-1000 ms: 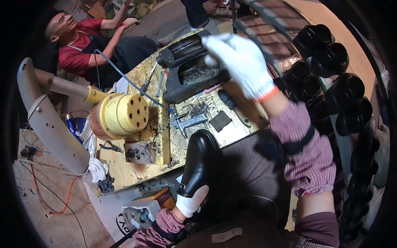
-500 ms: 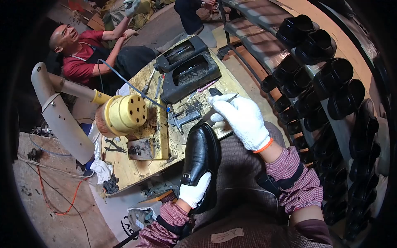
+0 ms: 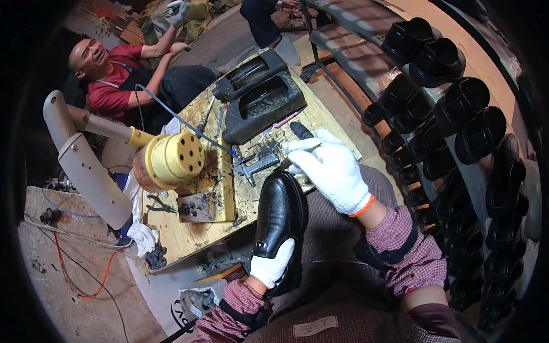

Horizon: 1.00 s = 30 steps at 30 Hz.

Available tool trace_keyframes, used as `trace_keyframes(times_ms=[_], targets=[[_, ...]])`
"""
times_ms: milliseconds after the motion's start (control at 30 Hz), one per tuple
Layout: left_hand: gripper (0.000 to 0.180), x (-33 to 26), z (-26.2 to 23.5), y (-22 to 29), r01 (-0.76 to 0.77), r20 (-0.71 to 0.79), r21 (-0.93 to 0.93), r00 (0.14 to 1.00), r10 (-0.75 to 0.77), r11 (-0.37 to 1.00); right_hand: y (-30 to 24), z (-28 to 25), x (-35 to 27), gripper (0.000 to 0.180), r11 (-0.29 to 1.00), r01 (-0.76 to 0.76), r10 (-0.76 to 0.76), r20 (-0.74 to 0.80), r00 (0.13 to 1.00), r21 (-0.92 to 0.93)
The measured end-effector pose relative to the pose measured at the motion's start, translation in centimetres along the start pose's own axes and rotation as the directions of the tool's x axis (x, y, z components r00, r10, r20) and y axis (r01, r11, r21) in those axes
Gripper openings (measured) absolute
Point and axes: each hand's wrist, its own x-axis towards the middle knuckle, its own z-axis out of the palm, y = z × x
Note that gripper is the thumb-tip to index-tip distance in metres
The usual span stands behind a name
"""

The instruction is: Cleaning and polishing black leather loafers at a shoe manufacturing station.

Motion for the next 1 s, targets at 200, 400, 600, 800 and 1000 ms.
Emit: trace_keyframes(times_ms=[200, 400, 600, 800, 1000], targets=[[0.055, 0.0, -0.1, -0.3, -0.016, -0.022, 0.03, 1.0, 0.017, 0.999, -0.8, -0.7, 0.4, 0.02, 0.98, 0.134, -0.135, 0.005, 0.991, -0.148], [0.054, 0.0, 0.0, 0.3, -0.003, 0.0, 0.039, 1.0, 0.003, 0.999, 0.8, -0.8, -0.4, 0.017, 0.921, 0.264, -0.259, 0.058, 0.964, -0.287], [0.053, -0.1, 0.0, 0.5, 0.042, 0.033, -0.035, 0.999, -0.041, 0.998, 1.1, -0.8, 0.4, 0.013, 0.925, 0.296, -0.289, 0.063, 0.955, -0.238], [0.055, -0.1, 0.0, 0.6, -0.028, -0.012, 0.028, 1.0, 0.028, 0.999, -0.5, -0.7, 1.1, 0.009, 0.772, 0.488, -0.449, 0.195, 0.872, -0.406], [0.048, 0.4, 0.6, 2.3, -0.097, -0.025, 0.12, 0.995, 0.101, 0.988, -1.4, 1.7, 0.8, 0.012, 0.612, 0.592, -0.552, 0.253, 0.795, -0.525]])
